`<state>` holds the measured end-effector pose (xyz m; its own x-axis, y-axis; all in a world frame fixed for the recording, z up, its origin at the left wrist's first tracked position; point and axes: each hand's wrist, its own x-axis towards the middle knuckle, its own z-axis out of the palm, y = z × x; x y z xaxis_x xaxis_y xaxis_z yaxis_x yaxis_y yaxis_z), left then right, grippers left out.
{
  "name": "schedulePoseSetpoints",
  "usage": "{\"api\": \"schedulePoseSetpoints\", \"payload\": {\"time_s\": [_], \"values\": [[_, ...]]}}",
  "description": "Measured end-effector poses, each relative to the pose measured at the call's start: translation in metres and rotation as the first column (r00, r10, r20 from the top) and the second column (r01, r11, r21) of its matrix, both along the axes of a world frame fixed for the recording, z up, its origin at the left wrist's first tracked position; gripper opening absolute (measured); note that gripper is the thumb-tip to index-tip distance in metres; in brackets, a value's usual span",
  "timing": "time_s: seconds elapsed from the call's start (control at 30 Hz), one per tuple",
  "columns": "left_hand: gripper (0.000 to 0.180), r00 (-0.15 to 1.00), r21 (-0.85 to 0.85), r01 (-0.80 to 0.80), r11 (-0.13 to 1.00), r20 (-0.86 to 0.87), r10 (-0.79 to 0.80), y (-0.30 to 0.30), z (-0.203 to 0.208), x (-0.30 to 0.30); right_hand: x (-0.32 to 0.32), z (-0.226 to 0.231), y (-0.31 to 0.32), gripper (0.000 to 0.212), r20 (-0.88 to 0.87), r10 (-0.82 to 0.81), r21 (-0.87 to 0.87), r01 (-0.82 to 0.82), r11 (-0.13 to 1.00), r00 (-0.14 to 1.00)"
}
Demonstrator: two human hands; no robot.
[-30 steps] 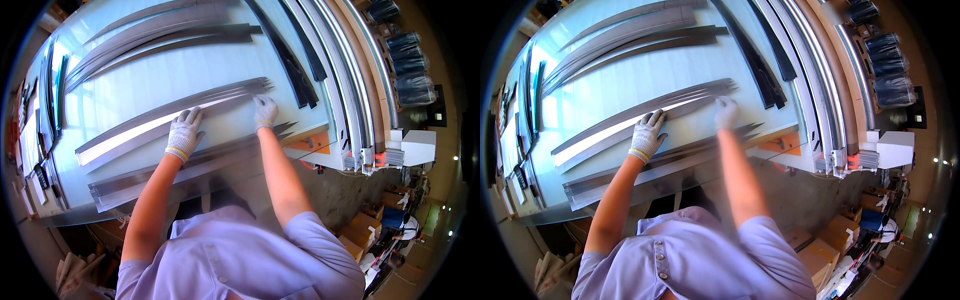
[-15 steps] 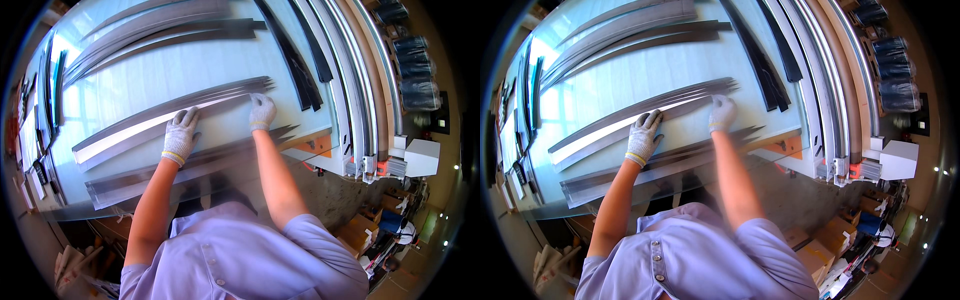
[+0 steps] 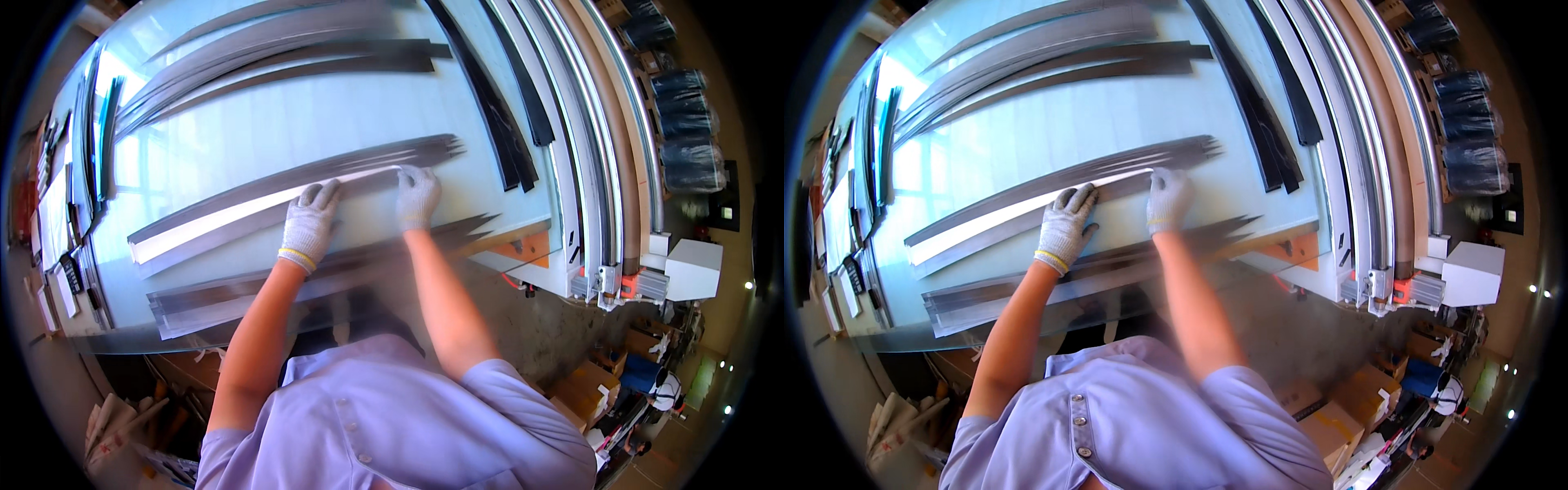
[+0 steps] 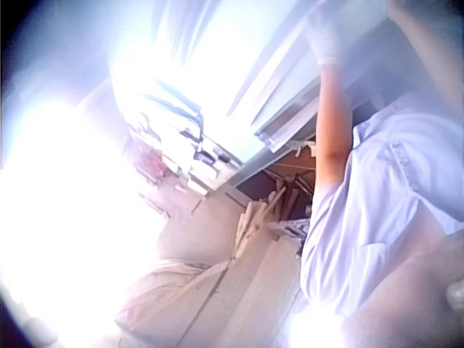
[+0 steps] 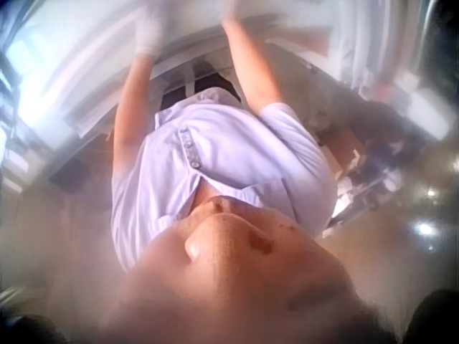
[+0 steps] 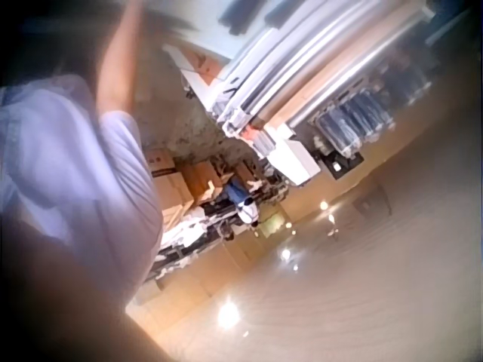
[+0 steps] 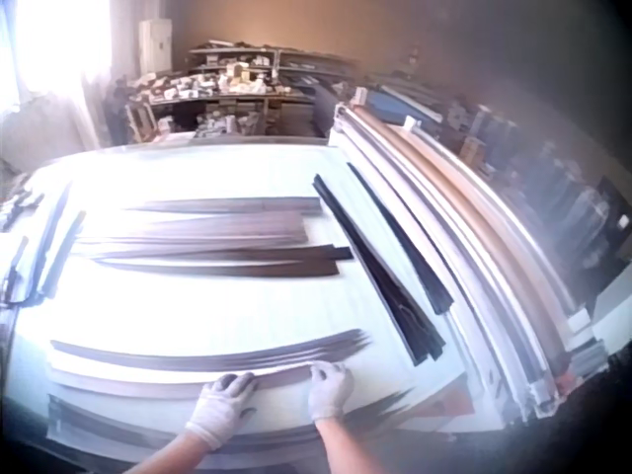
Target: The person peels and applies narrow strips of protective adhesive film onto several long metal or plastic profiles, pressing each strip down by hand to ensure it is secure.
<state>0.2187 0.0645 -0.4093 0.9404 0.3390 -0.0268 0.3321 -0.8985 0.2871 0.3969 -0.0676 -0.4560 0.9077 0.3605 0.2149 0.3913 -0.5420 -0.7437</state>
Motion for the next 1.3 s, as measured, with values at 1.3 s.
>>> {"api": "schedulePoseSetpoints", "payload": {"time_s": [1.3], "values": [[0.033,0.987,-0.219,-0.154,0.963,0.014,0.162,0.010,-0.021,0.027,-0.047,0.001,0.020,0.009,0.010,0.193,0.004,-0.193,0.981,0.981]]}}
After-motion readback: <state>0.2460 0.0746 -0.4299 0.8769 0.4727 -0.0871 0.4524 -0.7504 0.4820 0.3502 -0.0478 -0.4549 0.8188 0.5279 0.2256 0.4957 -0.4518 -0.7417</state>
